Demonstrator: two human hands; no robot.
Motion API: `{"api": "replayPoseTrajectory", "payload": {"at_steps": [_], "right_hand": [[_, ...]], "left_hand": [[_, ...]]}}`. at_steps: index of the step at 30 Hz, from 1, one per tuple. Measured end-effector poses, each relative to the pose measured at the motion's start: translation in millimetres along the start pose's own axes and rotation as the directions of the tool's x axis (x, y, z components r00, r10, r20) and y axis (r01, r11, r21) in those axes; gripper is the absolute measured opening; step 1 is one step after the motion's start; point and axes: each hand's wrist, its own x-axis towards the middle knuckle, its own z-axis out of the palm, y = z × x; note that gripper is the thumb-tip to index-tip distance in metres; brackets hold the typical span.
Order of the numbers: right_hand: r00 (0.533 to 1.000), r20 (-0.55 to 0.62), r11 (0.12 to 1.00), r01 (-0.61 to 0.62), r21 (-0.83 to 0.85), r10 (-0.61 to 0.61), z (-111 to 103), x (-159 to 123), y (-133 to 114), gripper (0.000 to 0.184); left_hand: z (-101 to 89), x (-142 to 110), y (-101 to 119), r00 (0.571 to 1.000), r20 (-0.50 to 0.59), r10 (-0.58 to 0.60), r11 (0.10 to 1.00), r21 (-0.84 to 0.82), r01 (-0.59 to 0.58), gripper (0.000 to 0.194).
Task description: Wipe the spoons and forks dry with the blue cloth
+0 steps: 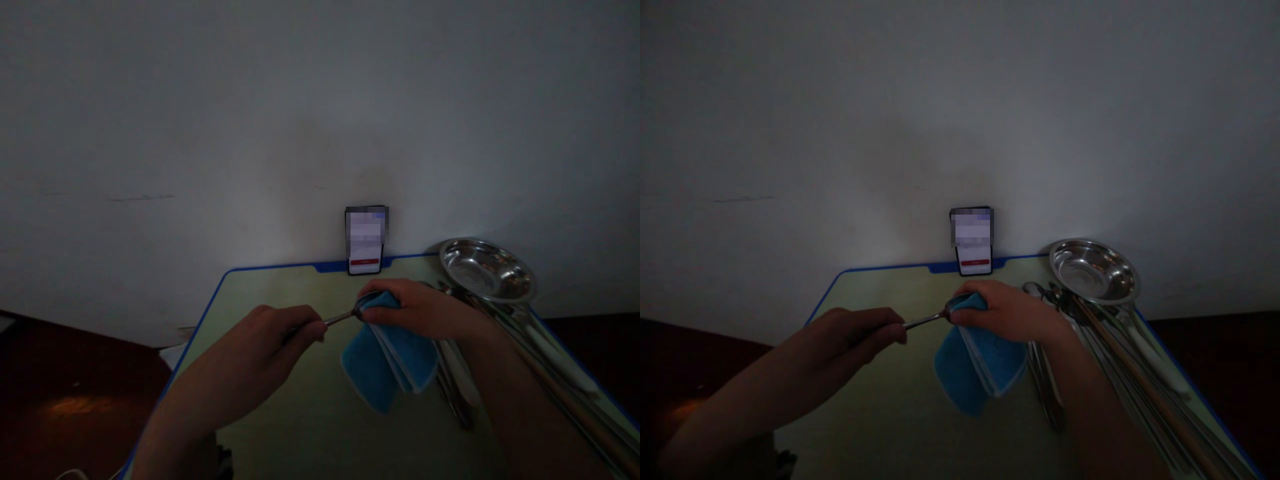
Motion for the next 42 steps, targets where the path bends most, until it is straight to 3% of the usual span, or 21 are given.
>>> {"api": "replayPoseTrajectory", "payload": {"at_steps": [12, 21, 29, 36, 42], "right_hand": [[0.997, 0.08, 1.0, 0.011, 0.024, -0.013, -8.3, -6.4, -4.7, 0.024], [1.0, 0.007, 0.999, 0.01, -0.045, -0.009, -5.1, -3.0, -4.6, 0.03], [0.993, 0.082, 0.994, 0.084, 0.071, -0.09, -12.2, -9.7, -5.4, 0.027], [0.999, 0.009, 0.996, -0.035, 0.077, 0.035, -10.9, -8.1, -0.5, 0.038], [0.995, -0.075, 0.994, -0.062, 0.092, 0.069, -6.0, -4.5, 1.1, 0.041]], "left_hand": [[0.2, 0.4, -0.9, 0.999, -0.015, 0.029, 0.999, 0.014, -0.029, 0.03], [2.2, 1.4, 0.9, 0.999, -0.017, 0.041, 0.999, 0.003, -0.041, 0.03], [-0.6, -0.9, 2.0, 0.999, -0.033, 0.042, 0.999, 0.03, -0.041, 0.028], [-1.4, -1.0, 2.1, 1.0, -0.012, 0.003, 1.0, 0.024, -0.003, 0.031], [-0.5, 0.9, 3.5, 0.999, -0.047, 0.004, 1.0, -0.028, -0.006, 0.028]]}}
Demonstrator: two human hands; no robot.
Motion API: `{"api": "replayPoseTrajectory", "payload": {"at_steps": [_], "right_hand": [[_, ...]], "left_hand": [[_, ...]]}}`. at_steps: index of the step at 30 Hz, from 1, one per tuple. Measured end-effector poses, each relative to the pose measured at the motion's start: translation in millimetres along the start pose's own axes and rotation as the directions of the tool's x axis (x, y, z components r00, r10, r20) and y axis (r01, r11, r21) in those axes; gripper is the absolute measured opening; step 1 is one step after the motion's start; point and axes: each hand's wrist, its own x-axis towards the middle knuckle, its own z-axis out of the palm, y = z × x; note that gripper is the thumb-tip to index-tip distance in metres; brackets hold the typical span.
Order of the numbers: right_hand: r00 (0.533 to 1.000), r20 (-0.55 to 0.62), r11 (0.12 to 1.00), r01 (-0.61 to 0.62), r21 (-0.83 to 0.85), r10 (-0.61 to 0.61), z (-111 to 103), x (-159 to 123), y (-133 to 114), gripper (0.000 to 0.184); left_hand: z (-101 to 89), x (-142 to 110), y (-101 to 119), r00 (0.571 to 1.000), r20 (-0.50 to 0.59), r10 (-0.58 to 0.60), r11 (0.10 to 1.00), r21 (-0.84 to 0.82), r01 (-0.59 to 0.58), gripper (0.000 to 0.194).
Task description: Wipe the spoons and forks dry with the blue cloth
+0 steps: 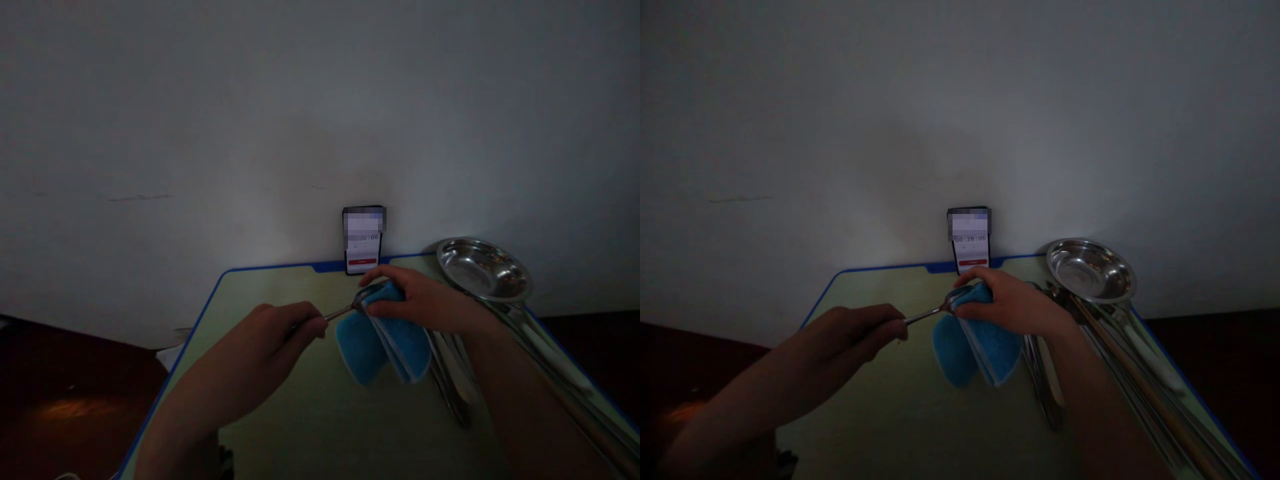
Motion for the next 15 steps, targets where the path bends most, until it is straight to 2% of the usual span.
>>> {"api": "replayPoseTrajectory", "payload": {"at_steps": [5, 15], "right_hand": [[0.999, -0.036, 1.0, -0.023, -0.003, 0.023, 3.5, 1.8, -0.1, 0.045], [0.999, -0.029, 1.0, 0.015, -0.021, -0.016, 5.9, 3.8, 0.2, 0.043]], "left_hand": [[1.2, 2.2, 0.5, 1.0, 0.021, -0.014, 1.0, -0.008, 0.014, 0.03], [2.7, 1.7, 0.8, 0.999, 0.043, -0.001, 1.0, -0.012, 0.001, 0.032]]}}
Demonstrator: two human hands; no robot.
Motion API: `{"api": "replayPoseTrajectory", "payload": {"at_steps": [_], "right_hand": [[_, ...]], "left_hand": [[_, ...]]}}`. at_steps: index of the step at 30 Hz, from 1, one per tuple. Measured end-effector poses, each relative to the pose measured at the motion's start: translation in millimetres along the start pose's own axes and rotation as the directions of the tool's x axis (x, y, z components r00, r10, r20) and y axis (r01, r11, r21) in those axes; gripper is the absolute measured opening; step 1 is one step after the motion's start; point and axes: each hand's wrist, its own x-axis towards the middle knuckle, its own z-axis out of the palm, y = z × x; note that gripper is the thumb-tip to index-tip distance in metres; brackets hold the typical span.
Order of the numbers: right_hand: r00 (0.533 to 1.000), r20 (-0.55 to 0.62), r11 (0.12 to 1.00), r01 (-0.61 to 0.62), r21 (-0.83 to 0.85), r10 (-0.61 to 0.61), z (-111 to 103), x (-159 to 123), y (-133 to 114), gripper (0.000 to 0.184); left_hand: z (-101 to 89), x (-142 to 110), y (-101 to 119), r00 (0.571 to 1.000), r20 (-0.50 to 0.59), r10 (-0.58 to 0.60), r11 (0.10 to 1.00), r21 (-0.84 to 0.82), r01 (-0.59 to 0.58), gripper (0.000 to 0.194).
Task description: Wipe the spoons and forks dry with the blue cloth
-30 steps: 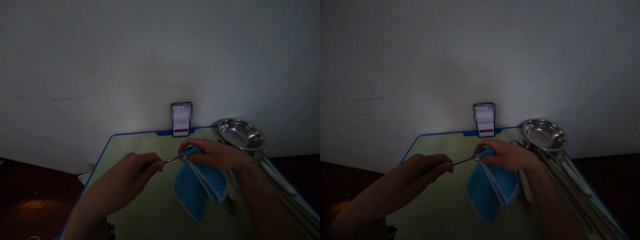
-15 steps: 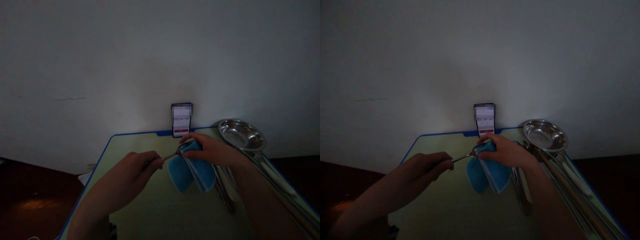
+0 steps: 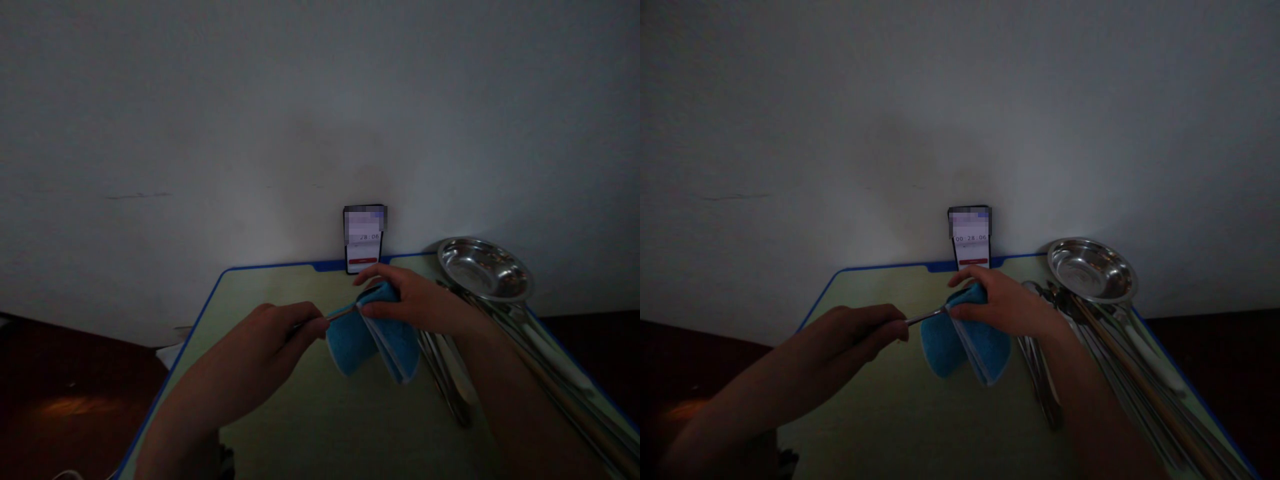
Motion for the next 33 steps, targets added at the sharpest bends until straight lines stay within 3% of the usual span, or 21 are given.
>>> {"api": "replayPoseTrajectory", "payload": {"at_steps": [17, 27, 33], "right_hand": [[1.0, 0.008, 1.0, 0.001, 0.025, -0.002, -2.0, -1.8, -3.1, 0.044], [0.999, -0.047, 0.999, -0.003, 0.044, 0.005, -13.9, -7.1, 0.6, 0.04], [1.0, -0.026, 0.997, -0.006, 0.083, 0.008, -12.8, -6.4, 0.1, 0.041]], "left_hand": [[0.5, 3.0, 1.2, 1.0, 0.005, 0.002, 0.999, -0.042, -0.002, 0.034], [-9.0, -11.7, -17.1, 0.998, 0.058, -0.003, 0.996, -0.092, 0.008, 0.03], [-9.8, -12.9, -16.1, 0.999, 0.053, -0.003, 0.998, -0.065, 0.007, 0.028]]}}
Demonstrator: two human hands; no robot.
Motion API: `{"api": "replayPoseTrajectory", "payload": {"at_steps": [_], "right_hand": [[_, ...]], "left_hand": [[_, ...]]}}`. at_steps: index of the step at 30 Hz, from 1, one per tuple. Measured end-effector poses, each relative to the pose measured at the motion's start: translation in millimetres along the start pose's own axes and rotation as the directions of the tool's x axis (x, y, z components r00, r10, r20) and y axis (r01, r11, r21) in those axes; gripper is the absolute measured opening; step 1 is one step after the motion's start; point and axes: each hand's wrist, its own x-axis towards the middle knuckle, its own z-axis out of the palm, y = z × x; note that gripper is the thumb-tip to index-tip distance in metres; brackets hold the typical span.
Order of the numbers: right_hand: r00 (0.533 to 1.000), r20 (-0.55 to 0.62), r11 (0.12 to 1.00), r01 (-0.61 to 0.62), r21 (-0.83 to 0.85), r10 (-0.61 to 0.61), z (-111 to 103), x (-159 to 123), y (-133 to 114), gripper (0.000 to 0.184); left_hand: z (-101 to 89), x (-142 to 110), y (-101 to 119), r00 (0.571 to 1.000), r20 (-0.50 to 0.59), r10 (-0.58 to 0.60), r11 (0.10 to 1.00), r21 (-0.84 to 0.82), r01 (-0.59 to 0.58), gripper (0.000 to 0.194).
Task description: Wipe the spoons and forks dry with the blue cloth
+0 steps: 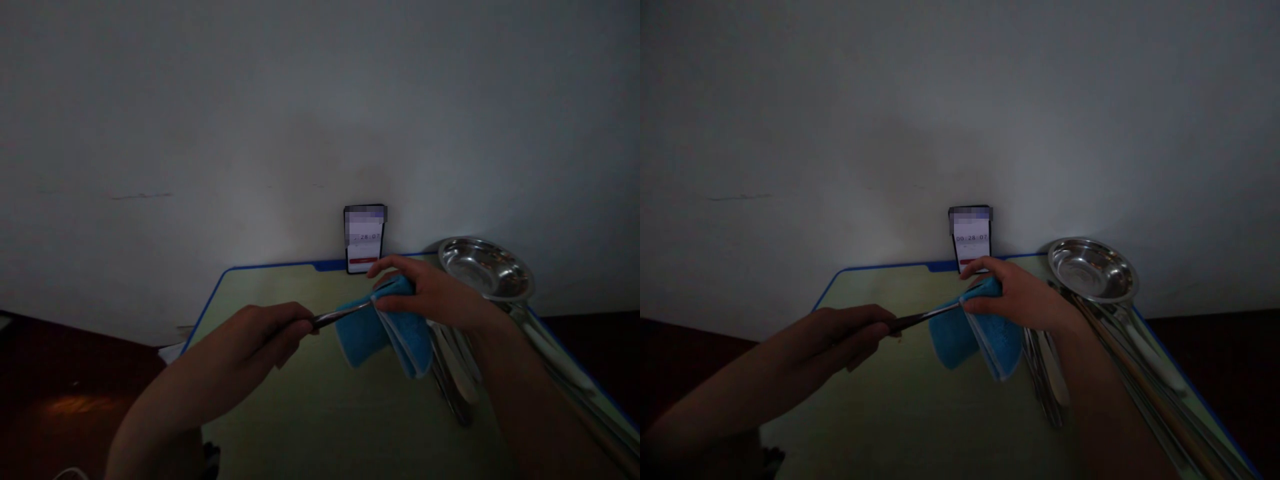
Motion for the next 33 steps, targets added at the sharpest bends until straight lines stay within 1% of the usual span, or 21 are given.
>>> {"api": "replayPoseTrajectory", "payload": {"at_steps": [7, 10, 12, 14, 16, 19, 23, 26, 28, 30, 33], "right_hand": [[0.998, 0.058, 0.998, 0.003, 0.06, -0.006, -1.0, -1.2, -0.4, 0.04], [0.996, 0.083, 0.996, 0.009, 0.088, -0.016, -2.3, -1.9, 0.2, 0.042], [0.995, 0.096, 0.995, -0.016, 0.1, 0.006, -4.0, -3.0, 0.8, 0.044], [0.995, 0.087, 0.994, -0.062, 0.091, 0.054, -6.2, -4.2, 1.5, 0.047], [0.993, 0.07, 0.992, -0.102, 0.08, 0.096, -8.2, -5.2, 2.0, 0.05], [0.99, 0.091, 0.988, -0.114, 0.105, 0.104, -9.1, -5.4, 1.8, 0.051], [0.977, 0.199, 0.99, -0.095, 0.102, 0.074, -5.9, -4.2, -1.1, 0.05], [0.954, 0.297, 0.997, -0.053, 0.064, 0.032, -1.9, -3.2, -4.2, 0.049], [0.939, 0.345, 0.999, -0.021, 0.046, 0.004, 0.7, -2.4, -5.9, 0.048], [0.934, 0.358, 1.0, 0.006, 0.021, -0.013, 3.0, -1.7, -6.9, 0.048], [0.935, 0.354, 0.999, 0.023, -0.025, -0.013, 6.2, -0.4, -7.9, 0.048]], "left_hand": [[1.1, 2.4, -1.5, 1.0, 0.02, 0.018, 1.0, 0.006, -0.018, 0.027], [0.9, 0.1, -3.3, 0.999, -0.015, 0.03, 0.999, 0.03, -0.03, 0.025], [0.1, -2.5, -4.4, 0.997, -0.055, 0.047, 0.997, 0.06, -0.043, 0.023], [-1.0, -4.9, -5.4, 0.996, -0.076, 0.05, 0.995, 0.086, -0.044, 0.023], [-1.7, -6.4, -6.5, 0.997, -0.071, 0.035, 0.994, 0.105, -0.028, 0.024], [-1.1, -6.0, -7.7, 0.998, -0.06, 0.024, 0.993, 0.12, -0.016, 0.025], [2.1, -1.8, -5.3, 0.997, -0.083, 0.011, 0.993, 0.118, -0.001, 0.024], [3.7, 3.1, -1.0, 0.996, -0.088, -0.002, 0.996, 0.084, 0.009, 0.024], [4.5, 6.9, 1.4, 0.996, -0.092, 0.015, 0.999, 0.041, -0.011, 0.023], [5.4, 10.7, 2.7, 0.993, -0.111, 0.027, 1.0, 0.007, -0.026, 0.023], [7.2, 15.7, 3.0, 0.991, -0.133, 0.016, 1.0, -0.003, -0.017, 0.024]]}}
